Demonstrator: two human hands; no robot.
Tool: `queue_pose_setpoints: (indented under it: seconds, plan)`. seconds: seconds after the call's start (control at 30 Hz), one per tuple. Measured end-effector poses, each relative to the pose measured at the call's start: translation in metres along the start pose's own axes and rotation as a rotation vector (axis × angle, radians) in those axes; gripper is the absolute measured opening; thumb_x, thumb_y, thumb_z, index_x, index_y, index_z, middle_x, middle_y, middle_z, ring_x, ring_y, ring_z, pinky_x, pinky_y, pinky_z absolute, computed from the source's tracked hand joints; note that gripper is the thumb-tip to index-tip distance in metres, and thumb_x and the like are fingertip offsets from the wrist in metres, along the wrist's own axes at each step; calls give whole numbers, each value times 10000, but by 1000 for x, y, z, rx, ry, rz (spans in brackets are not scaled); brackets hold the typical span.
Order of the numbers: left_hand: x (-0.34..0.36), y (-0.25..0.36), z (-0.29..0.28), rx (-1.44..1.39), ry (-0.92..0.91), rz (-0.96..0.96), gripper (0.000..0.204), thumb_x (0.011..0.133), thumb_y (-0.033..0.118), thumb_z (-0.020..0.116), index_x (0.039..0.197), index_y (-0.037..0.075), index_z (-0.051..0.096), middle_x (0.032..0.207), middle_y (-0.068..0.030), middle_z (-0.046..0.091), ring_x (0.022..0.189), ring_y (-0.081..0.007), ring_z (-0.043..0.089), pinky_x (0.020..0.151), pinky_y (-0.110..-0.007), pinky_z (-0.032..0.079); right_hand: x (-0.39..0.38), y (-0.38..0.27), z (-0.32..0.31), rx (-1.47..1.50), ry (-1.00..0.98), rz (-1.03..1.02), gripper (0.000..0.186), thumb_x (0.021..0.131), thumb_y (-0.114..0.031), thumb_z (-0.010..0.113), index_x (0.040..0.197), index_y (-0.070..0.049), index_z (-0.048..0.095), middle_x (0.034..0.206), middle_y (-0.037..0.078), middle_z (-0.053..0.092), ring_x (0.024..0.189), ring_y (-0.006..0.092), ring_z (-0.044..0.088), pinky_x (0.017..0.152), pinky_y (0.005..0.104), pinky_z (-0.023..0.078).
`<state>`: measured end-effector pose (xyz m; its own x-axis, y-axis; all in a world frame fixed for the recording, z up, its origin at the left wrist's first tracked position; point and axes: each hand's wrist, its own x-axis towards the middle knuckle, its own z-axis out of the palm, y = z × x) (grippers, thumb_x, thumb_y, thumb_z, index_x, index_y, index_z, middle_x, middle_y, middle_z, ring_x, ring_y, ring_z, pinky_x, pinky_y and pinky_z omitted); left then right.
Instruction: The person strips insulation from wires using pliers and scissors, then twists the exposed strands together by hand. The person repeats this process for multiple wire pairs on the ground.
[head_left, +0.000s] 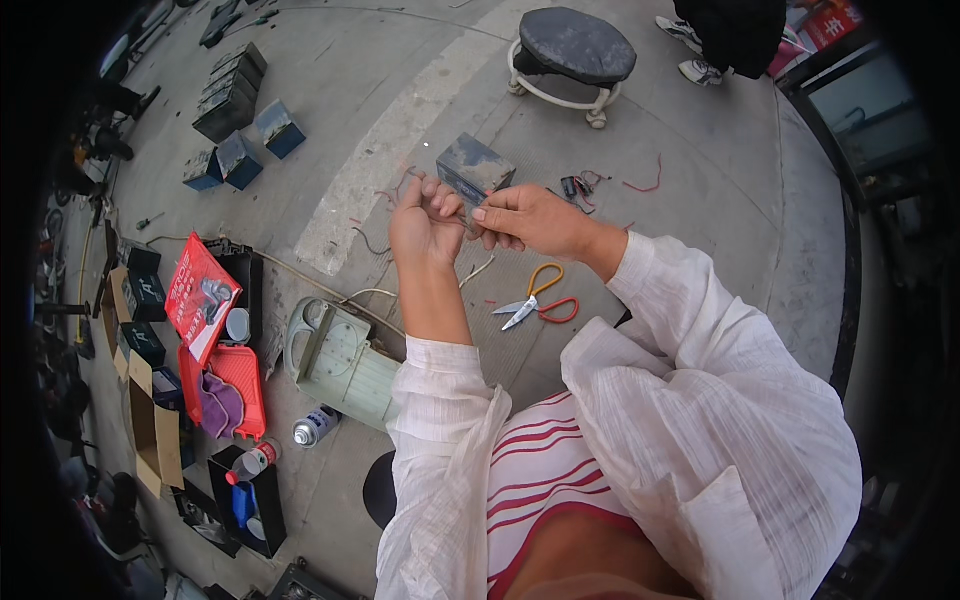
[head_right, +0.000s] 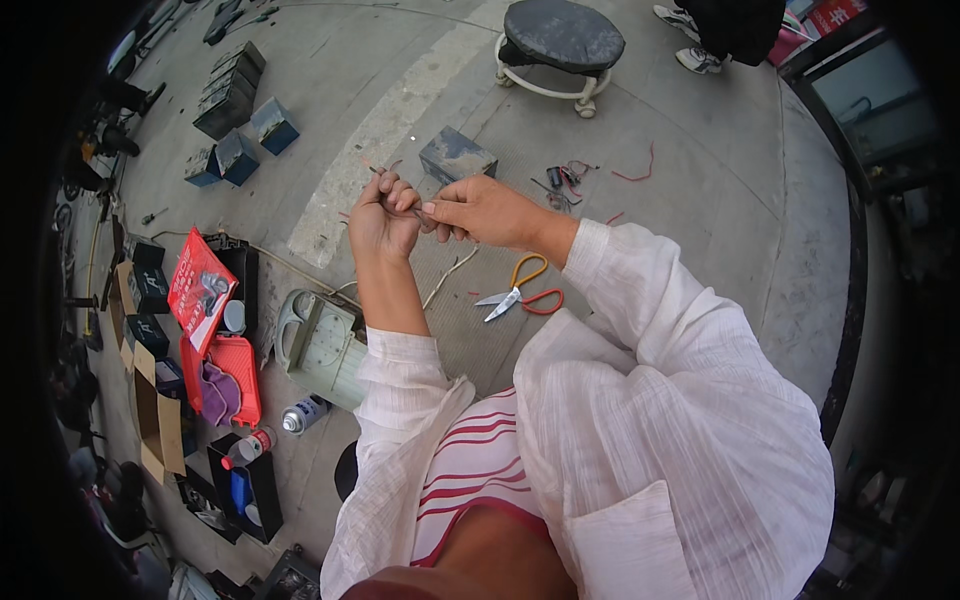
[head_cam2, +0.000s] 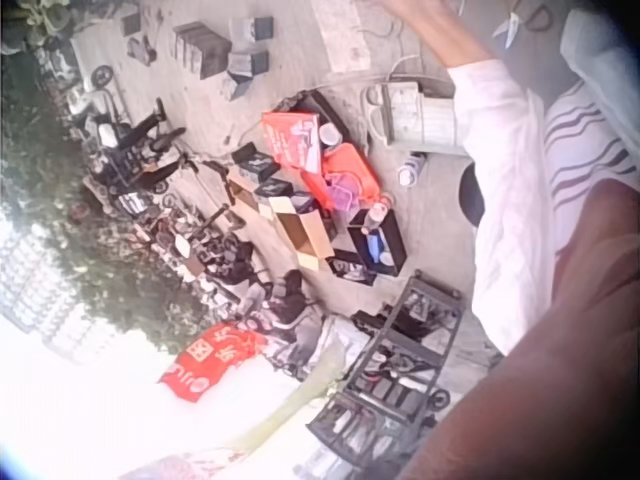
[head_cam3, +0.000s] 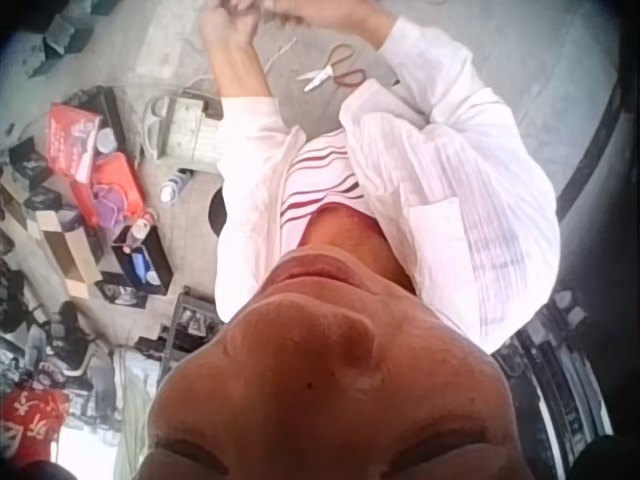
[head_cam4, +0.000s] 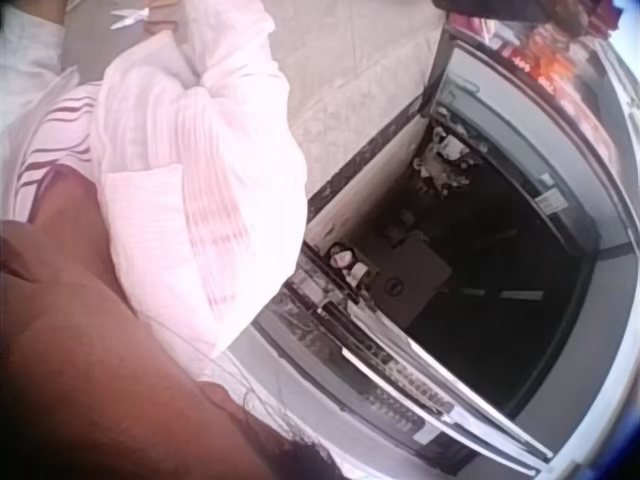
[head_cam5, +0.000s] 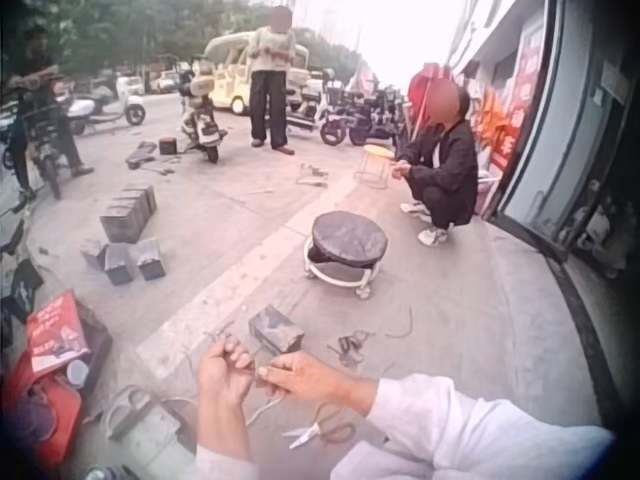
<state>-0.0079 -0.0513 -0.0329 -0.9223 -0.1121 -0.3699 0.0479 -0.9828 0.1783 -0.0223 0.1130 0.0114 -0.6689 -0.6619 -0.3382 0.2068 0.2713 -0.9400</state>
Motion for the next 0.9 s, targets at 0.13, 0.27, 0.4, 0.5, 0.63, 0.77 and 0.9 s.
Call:
queue_pose_setpoints:
  seconds: [0.13, 0.27, 0.4, 0.5, 0.63, 0.77, 0.9]
  plan:
    - [8, 0, -13, -34, 2, -21, 138, 1018, 155, 430, 944, 42, 461, 730, -15, 424, 591, -119, 363, 504, -253, 328, 0, 7, 6, 130, -45, 3, 337, 970, -327, 564, 873, -21, 667, 737, 12, 627, 609, 65, 497, 553, 219, 410]
    - [9, -1, -10, -2, 25, -6, 156, 1028, 154, 397, 930, 43, 442, 733, -25, 430, 591, -125, 353, 500, -253, 321, 2, 9, 6, 106, -40, 31, 314, 960, -309, 576, 871, -21, 662, 735, 11, 622, 603, 67, 492, 546, 223, 407]
    - [4, -4, -3, 24, 3, 40, 144, 1029, 157, 399, 962, 49, 468, 746, -30, 453, 609, -129, 375, 525, -257, 342, 2, 9, 4, 69, -11, 35, 260, 933, -254, 596, 890, -7, 663, 740, 14, 626, 607, 74, 497, 551, 230, 413]
    - [1, -4, 2, 45, -45, 126, 123, 1023, 161, 427, 1007, 60, 494, 773, -31, 487, 640, -128, 418, 560, -263, 376, 2, 5, 2, -15, 44, 15, 222, 911, -203, 610, 928, 13, 662, 777, 25, 641, 646, 82, 524, 581, 239, 434]
    - [-5, -6, 11, 205, -89, 239, 121, 1023, 175, 444, 1042, 61, 479, 778, -39, 509, 634, -131, 457, 579, -273, 417, 5, 8, 4, 37, 91, -38, 194, 881, -133, 640, 983, 31, 654, 848, 37, 657, 732, 93, 563, 655, 254, 465]
    - [-7, -4, 7, 265, -207, 222, 129, 1024, 190, 457, 1060, 68, 477, 750, -37, 523, 561, -104, 456, 515, -233, 409, 1, 5, 7, 97, 34, -84, 180, 860, -76, 657, 1002, 34, 646, 890, 46, 665, 810, 98, 585, 726, 260, 480]
    - [-10, -7, 6, 282, -265, 232, 107, 1015, 188, 486, 1042, 93, 527, 723, -10, 500, 512, -53, 438, 470, -189, 418, 4, 8, 5, 25, 30, -98, 163, 855, -65, 662, 980, 38, 640, 903, 56, 673, 845, 101, 596, 754, 256, 482]
